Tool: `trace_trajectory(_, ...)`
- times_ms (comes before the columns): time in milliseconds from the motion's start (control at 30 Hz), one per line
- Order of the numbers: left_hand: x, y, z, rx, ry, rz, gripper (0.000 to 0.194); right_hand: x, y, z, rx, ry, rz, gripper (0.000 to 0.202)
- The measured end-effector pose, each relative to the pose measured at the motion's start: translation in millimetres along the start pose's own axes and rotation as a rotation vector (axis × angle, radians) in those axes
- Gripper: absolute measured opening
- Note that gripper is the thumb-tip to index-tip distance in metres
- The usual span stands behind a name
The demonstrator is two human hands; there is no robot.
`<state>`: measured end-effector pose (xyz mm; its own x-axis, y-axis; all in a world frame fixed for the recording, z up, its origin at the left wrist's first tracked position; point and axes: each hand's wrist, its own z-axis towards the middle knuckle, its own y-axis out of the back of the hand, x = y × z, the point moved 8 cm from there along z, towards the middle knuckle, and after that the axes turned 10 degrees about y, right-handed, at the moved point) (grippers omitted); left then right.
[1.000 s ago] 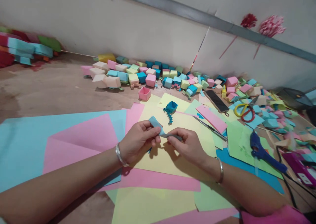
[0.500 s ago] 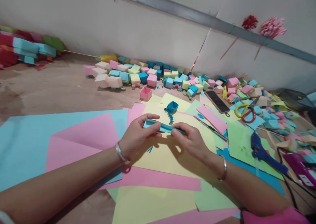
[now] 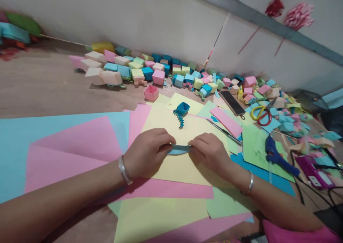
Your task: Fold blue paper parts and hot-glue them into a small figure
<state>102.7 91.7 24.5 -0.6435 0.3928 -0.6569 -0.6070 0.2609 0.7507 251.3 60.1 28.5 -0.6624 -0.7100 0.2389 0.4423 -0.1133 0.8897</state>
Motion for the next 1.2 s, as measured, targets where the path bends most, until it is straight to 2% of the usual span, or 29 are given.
trace_trajectory(100, 9, -10.6, 1, 0.160, 0.133, 0.020, 0.017, 1, -5, -4, 0.077, -0.032, 0.142, 0.013)
trace_trajectory(167, 10, -13.5, 2, 0.211, 0.151, 0.042, 0.016, 2, -8, -4, 0.121, -0.036, 0.214, 0.014)
trace_trajectory(267, 6, -14.5, 3, 0.202, 0.087, 0.078, 0.014, 2, -11, -3, 0.143, -0.031, 0.192, 0.018)
trace_trajectory(433, 2, -13.6, 2, 0.091, -0.028, 0.126, 0.025, 7, -14, -4, 0.130, 0.022, 0.037, 0.022)
trace_trajectory(533, -1, -15.7, 0, 0.080, -0.080, 0.179, 0.026, 10, -14, -4, 0.134, 0.048, -0.004, 0.022)
trace_trajectory(900, -13, -21.1, -7, 0.192, -0.219, 0.305, 0.018, 6, -14, -4, 0.141, 0.106, -0.009, 0.021)
trace_trajectory(1200, -20, -23.2, -11, 0.249, -0.344, 0.376, 0.021, 21, -8, 0, 0.241, 0.312, -0.100, 0.025)
